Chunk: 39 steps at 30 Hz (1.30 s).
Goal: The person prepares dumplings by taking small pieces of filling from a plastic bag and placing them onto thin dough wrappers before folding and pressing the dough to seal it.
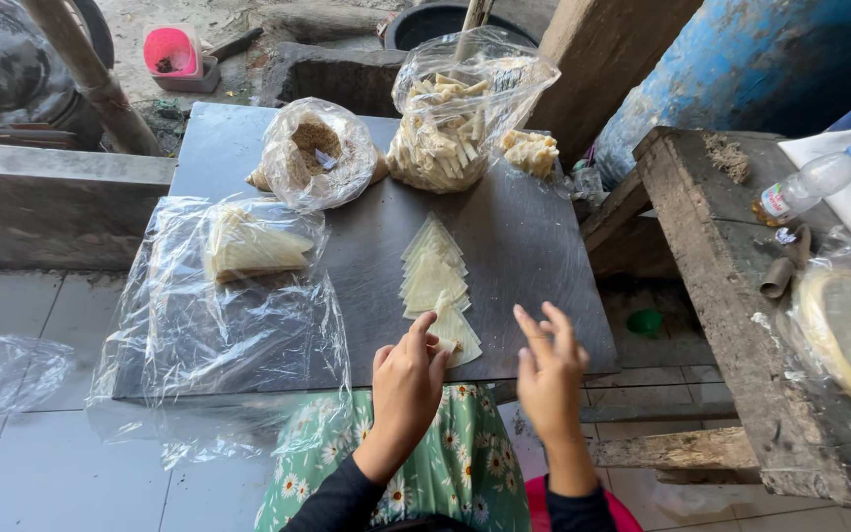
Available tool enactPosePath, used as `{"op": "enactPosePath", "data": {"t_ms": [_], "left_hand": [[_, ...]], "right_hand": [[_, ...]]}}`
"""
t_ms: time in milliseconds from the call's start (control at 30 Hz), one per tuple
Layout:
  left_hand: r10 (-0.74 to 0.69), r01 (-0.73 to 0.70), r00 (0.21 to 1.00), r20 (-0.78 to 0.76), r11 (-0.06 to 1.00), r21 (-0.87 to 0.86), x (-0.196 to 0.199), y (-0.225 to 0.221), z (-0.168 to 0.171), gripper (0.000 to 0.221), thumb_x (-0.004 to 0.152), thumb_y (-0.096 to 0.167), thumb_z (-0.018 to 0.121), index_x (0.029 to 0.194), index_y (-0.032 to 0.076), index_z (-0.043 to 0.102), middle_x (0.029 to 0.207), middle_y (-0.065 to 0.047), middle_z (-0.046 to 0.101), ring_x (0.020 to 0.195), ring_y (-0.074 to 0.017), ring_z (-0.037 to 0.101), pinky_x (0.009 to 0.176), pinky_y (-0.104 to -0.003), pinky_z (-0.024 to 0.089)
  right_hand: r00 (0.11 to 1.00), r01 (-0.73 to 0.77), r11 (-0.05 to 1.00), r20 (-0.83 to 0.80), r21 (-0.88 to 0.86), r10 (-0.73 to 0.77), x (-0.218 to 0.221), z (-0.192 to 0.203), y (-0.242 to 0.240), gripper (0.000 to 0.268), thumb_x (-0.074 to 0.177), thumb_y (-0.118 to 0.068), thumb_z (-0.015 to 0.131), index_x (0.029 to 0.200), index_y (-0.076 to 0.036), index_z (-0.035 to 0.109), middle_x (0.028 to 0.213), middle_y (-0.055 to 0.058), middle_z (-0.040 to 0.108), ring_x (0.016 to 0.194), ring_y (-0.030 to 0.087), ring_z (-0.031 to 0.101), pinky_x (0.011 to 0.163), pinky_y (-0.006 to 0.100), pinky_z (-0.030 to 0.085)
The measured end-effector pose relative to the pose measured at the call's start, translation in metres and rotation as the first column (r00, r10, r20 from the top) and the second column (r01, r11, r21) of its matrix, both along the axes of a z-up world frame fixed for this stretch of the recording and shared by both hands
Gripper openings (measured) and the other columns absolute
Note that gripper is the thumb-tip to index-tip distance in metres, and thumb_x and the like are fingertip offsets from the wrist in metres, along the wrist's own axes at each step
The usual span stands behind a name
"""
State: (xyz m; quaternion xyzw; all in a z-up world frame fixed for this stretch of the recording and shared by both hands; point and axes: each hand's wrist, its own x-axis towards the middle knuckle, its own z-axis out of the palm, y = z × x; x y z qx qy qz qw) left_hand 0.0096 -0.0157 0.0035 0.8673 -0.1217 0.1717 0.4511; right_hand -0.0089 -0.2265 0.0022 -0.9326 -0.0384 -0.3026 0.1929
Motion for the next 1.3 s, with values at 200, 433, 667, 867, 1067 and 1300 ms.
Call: {"op": "enactPosePath", "data": {"t_ms": [200, 433, 667, 867, 1067, 1300], "left_hand": [[0.006, -0.006, 1.0, -0.008, 0.999, 0.041, 0.001, -0.001, 0.002, 0.05, 0.089, 0.012, 0.07, 0.137, 0.009, 0.054, 0.1, -0.004, 0.073, 0.089, -0.0226, 0.071, 0.087, -0.04, 0.045], [-0.006, 0.007, 1.0, -0.019, 0.997, 0.079, 0.001, 0.0, 0.004, 0.051, 0.088, 0.012, 0.069, 0.136, 0.008, 0.054, 0.099, -0.004, 0.074, 0.09, -0.024, 0.071, 0.087, -0.04, 0.046], [-0.044, 0.044, 0.999, -0.003, 0.996, 0.083, 0.004, 0.003, 0.007, 0.052, 0.088, 0.012, 0.069, 0.137, 0.006, 0.053, 0.099, -0.005, 0.073, 0.092, -0.024, 0.071, 0.086, -0.04, 0.047], [-0.128, 0.127, 0.992, 0.021, 0.991, 0.049, 0.005, 0.011, 0.014, 0.053, 0.087, 0.009, 0.069, 0.138, 0.006, 0.052, 0.105, -0.006, 0.073, 0.095, -0.022, 0.071, 0.087, -0.038, 0.047], [-0.352, 0.324, 0.92, 0.174, 0.931, 0.17, 0.007, 0.032, 0.017, 0.055, 0.084, 0.003, 0.064, 0.138, 0.007, 0.053, 0.105, -0.006, 0.073, 0.1, -0.0235, 0.071, 0.091, -0.038, 0.047], [-0.256, 0.225, 0.952, 0.168, 0.956, 0.187, 0.016, 0.025, 0.013, 0.037, 0.094, 0.008, 0.065, 0.129, 0.012, 0.057, 0.087, 0.0, 0.071, 0.083, -0.0186, 0.07, 0.085, -0.036, 0.047]], "right_hand": [[0.986, 0.146, 0.988, -0.088, 0.052, -0.141, -0.007, 0.003, 0.056, 0.024, 0.083, -0.027, 0.077, 0.102, -0.013, 0.074, 0.11, 0.004, 0.066, 0.105, 0.028, 0.062, 0.094, 0.047, 0.04], [0.994, 0.069, 0.973, -0.102, 0.22, -0.048, -0.001, 0.003, 0.064, 0.012, 0.088, -0.018, 0.073, 0.095, -0.008, 0.07, 0.1, 0.007, 0.07, 0.097, 0.029, 0.064, 0.087, 0.043, 0.044], [0.983, -0.159, 0.937, -0.035, 0.31, 0.179, -0.002, 0.012, 0.076, 0.018, 0.087, -0.007, 0.073, 0.104, -0.001, 0.071, 0.102, 0.011, 0.072, 0.093, 0.031, 0.068, 0.083, 0.04, 0.053], [0.971, -0.224, 0.956, -0.043, 0.191, 0.236, -0.002, 0.019, 0.077, 0.019, 0.087, -0.003, 0.071, 0.106, -0.002, 0.074, 0.102, 0.011, 0.071, 0.093, 0.03, 0.068, 0.081, 0.038, 0.055], [0.872, -0.343, 0.876, -0.231, 0.339, 0.431, 0.007, 0.038, 0.058, 0.021, 0.088, 0.0, 0.07, 0.109, 0.001, 0.072, 0.104, 0.012, 0.068, 0.092, 0.028, 0.069, 0.079, 0.036, 0.056], [0.716, -0.311, 0.829, -0.458, 0.465, 0.526, 0.022, 0.048, 0.045, 0.026, 0.081, -0.002, 0.075, 0.106, 0.002, 0.07, 0.101, 0.012, 0.066, 0.085, 0.025, 0.072, 0.077, 0.035, 0.057]]}}
